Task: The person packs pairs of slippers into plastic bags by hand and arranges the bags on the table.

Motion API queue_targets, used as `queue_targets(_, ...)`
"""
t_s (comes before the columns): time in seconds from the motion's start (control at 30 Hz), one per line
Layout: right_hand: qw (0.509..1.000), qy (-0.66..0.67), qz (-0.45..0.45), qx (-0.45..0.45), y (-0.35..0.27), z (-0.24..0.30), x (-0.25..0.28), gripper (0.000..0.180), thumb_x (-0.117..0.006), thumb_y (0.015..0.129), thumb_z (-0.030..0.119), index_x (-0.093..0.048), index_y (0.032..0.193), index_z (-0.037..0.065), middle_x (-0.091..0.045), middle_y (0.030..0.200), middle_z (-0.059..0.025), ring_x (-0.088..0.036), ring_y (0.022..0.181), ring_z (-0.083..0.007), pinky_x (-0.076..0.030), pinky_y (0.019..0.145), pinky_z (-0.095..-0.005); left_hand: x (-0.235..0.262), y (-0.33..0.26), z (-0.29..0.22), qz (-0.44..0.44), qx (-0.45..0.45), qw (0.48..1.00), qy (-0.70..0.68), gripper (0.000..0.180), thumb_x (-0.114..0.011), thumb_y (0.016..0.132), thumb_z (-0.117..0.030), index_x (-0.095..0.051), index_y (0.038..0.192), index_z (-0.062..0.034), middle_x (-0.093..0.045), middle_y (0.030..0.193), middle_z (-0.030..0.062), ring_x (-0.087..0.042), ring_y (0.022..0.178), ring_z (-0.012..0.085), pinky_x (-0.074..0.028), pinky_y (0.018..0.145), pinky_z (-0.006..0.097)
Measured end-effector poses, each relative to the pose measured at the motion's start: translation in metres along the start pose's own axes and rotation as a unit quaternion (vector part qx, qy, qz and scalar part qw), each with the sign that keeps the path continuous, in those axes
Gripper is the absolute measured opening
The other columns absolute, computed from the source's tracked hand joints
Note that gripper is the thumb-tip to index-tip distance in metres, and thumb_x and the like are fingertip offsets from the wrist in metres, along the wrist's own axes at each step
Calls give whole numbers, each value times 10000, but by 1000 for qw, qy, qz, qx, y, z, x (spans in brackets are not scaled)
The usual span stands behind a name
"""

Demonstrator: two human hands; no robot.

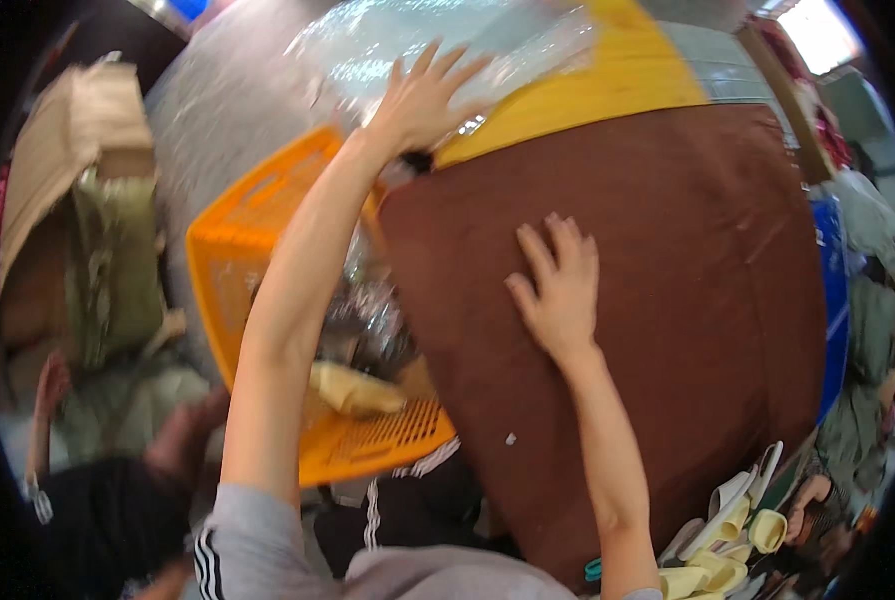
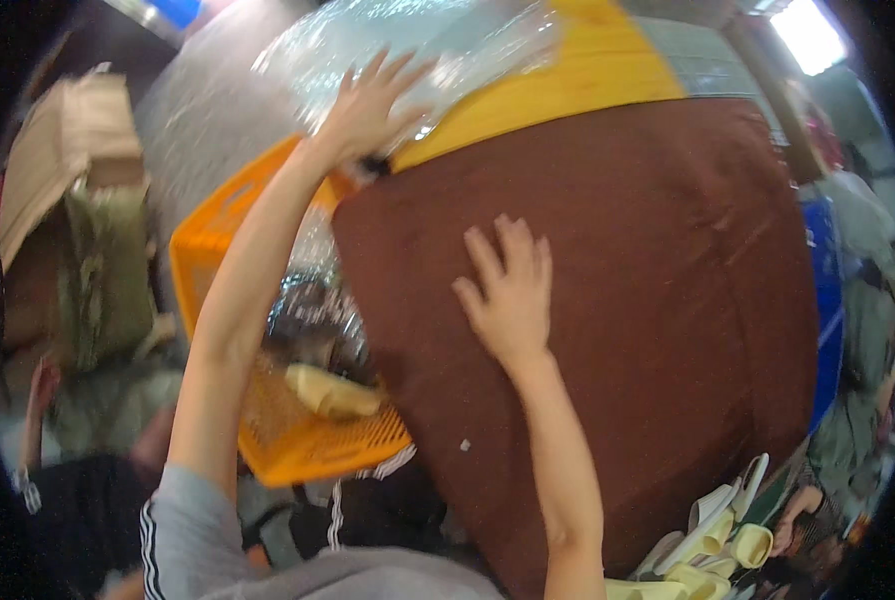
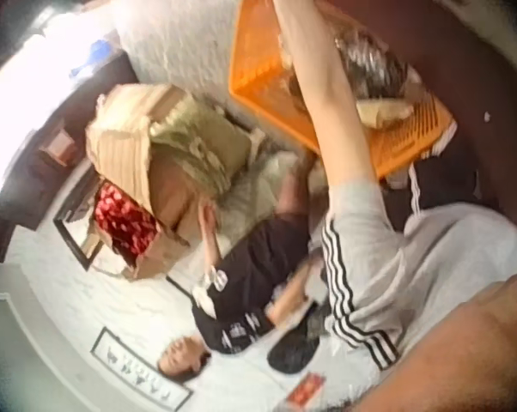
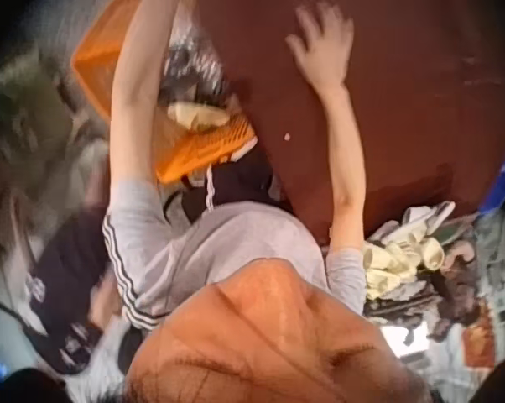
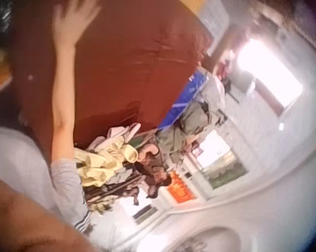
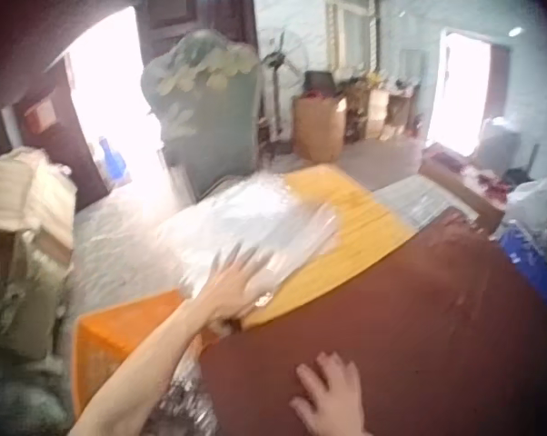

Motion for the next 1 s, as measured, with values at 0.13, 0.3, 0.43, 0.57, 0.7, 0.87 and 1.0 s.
queue_targets(0.13, 999, -30, -18, -3, -9, -11, 3, 584, -641, 887, 332, -453, 1410, 154, -354, 1493, -125, -286, 1412, -319, -192, 1174, -494, 95, -78, 14, -271, 63, 944, -176, 358, -568, 938, -147, -569, 1279, -39, -554, 1323, 159, -475, 1258, 335, -362, 1064, 418)
queue_targets(0.3, 999, -42, -29, 10, -11, -1, 2, 558, -613, 909, 343, -445, 1413, 169, -364, 1482, -116, -290, 1409, -305, -188, 1179, -485, 6, -344, 70, -90, 443, 875, -176, 376, -578, 889, -91, -540, 1246, 18, -524, 1269, 210, -480, 1225, 344, -347, 1072, 413)
queue_targets(0.43, 998, -48, -26, 14, -10, 4, -5, 559, -596, 921, 355, -432, 1424, 177, -364, 1484, -113, -289, 1412, -297, -184, 1182, -479, -73, -522, 29, 260, 494, 830, 18, 1008, -791, 715, -272, -209, 1535, -189, -99, 1573, 248, -105, 1449, 456, -126, 1077, 718)
queue_targets(0.57, 998, -61, -19, 5, -13, -3, -6, 561, -589, 923, 371, -431, 1427, 181, -358, 1489, -103, -287, 1414, -290, -180, 1185, -478, -97, -481, -30, 346, 195, 918, 6, 1280, -905, 465, -464, -196, 1526, -367, -26, 1600, 215, -31, 1472, 425, -71, 1086, 736)
queue_targets(0.7, 999, -52, -12, 9, -5, 6, -7, 551, -582, 926, 357, -433, 1426, 180, -357, 1489, -101, -286, 1414, -293, -182, 1183, -482, -161, -441, 3, 398, 99, 907, 97, 1315, -867, 486, -608, -93, 1531, -411, -32, 1605, 185, -64, 1460, 444, -76, 1067, 767)
queue_targets(0.87, 998, -60, -1, 0, -6, -3, -8, 575, -624, 882, 329, -459, 1408, 163, -366, 1483, -120, -302, 1404, -316, -199, 1169, -494, -246, -485, -30, 635, 201, 746, 21, 1315, -776, 494, -749, 42, 1496, -510, 67, 1616, 144, -194, 1414, 497, -135, 973, 840)
queue_targets(1.0, 998, -56, 16, -15, -5, -10, -12, 584, -636, 868, 326, -471, 1401, 156, -373, 1479, -125, -310, 1398, -326, -200, 1165, -501, -270, -489, -50, 626, 212, 736, 147, 1161, -775, 692, -576, 60, 1497, -509, 53, 1616, 142, -209, 1397, 504, -182, 995, 808)
Point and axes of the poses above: each hand's wrist, its own y-axis towards the middle knuckle, its own x-axis out of the back of the hand, z = x × y, the point moved 9 cm from there along y, towards the middle knuckle
